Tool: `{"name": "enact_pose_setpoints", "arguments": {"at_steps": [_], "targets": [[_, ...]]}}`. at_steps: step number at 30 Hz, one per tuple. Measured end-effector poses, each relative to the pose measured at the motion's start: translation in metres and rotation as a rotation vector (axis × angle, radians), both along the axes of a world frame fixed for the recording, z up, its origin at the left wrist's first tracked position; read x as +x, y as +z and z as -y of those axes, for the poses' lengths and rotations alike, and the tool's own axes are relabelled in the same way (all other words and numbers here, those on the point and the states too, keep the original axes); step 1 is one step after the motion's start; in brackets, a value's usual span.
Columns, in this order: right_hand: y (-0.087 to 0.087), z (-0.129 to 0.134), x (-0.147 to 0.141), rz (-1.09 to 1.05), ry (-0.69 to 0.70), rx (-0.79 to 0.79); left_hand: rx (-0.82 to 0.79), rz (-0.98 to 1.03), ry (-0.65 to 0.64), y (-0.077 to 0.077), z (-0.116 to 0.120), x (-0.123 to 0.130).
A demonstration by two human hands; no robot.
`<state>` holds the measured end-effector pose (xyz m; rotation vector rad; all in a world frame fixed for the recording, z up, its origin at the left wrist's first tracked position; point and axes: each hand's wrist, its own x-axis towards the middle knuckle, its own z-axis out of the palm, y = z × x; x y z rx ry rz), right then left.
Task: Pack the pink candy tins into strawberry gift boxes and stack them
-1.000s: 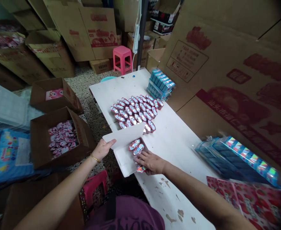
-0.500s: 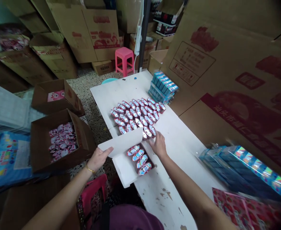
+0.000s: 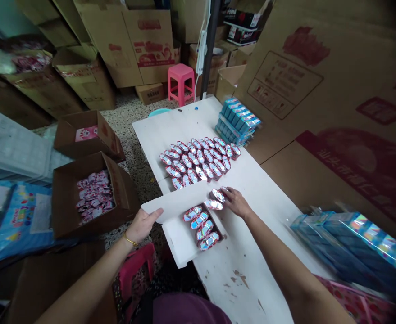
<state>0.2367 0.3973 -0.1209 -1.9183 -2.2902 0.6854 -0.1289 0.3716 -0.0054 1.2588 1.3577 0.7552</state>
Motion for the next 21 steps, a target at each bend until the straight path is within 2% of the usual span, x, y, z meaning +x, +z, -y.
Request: {"name": "enact_pose_setpoints", "arguments": {"at_steps": [4, 8, 10, 13, 15, 16, 17, 19, 21], "targets": [[0.006, 0.006, -0.011, 0.061, -0.077, -0.040, -0.003, 0.033, 0.011, 0.000, 0.000, 0.002], [0.013, -0.006, -0.041, 0.190, -0.157, -0.109, -0.003, 0.039, 0.008, 0.001, 0.002, 0.005], [0.013, -0.010, -0.048, 0.247, -0.185, -0.104, 0.004, 0.030, 0.010, 0.003, 0.003, 0.005], [0.021, -0.003, -0.035, 0.190, -0.243, -0.046, 0.015, 0.018, -0.015, 0.005, 0.005, 0.006], [0.040, 0.012, -0.021, 0.070, -0.278, 0.063, 0.011, 0.036, -0.028, 0.005, 0.004, 0.006], [0.054, 0.021, -0.017, -0.006, -0.243, 0.128, 0.008, 0.054, -0.024, 0.004, 0.004, 0.006], [0.070, 0.030, -0.017, -0.092, -0.151, 0.186, 0.006, 0.073, -0.018, 0.004, 0.003, 0.006], [0.101, 0.048, -0.034, -0.252, 0.172, 0.205, 0.006, 0.105, -0.007, 0.002, 0.002, 0.007], [0.120, 0.062, -0.073, -0.351, 0.472, 0.150, 0.014, 0.109, -0.011, 0.002, 0.001, 0.006]]}}
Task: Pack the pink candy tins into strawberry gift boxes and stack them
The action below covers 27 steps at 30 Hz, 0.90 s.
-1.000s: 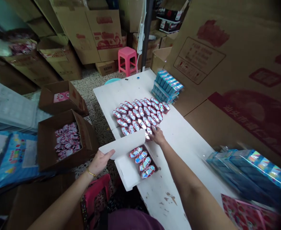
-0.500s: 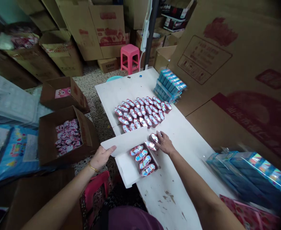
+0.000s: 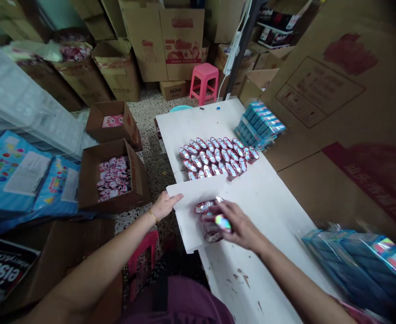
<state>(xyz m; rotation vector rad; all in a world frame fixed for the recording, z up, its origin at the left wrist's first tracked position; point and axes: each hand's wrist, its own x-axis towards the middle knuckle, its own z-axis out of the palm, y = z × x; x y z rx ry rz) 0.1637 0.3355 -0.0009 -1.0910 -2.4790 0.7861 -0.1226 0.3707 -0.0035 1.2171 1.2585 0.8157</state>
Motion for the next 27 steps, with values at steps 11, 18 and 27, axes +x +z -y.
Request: {"name": "enact_pose_setpoints", "arguments": {"at_steps": [11, 18, 27], "targets": [[-0.038, -0.019, -0.096, 0.203, 0.400, -0.059, -0.001, 0.005, -0.053, -0.004, 0.006, -0.009], [-0.054, -0.020, -0.121, 0.335, 0.436, 0.093, -0.020, 0.019, -0.084, -0.003, 0.007, -0.006], [-0.082, 0.032, -0.100, 0.311, 0.149, 0.233, 0.000, -0.005, -0.064, -0.007, 0.002, -0.005]]}}
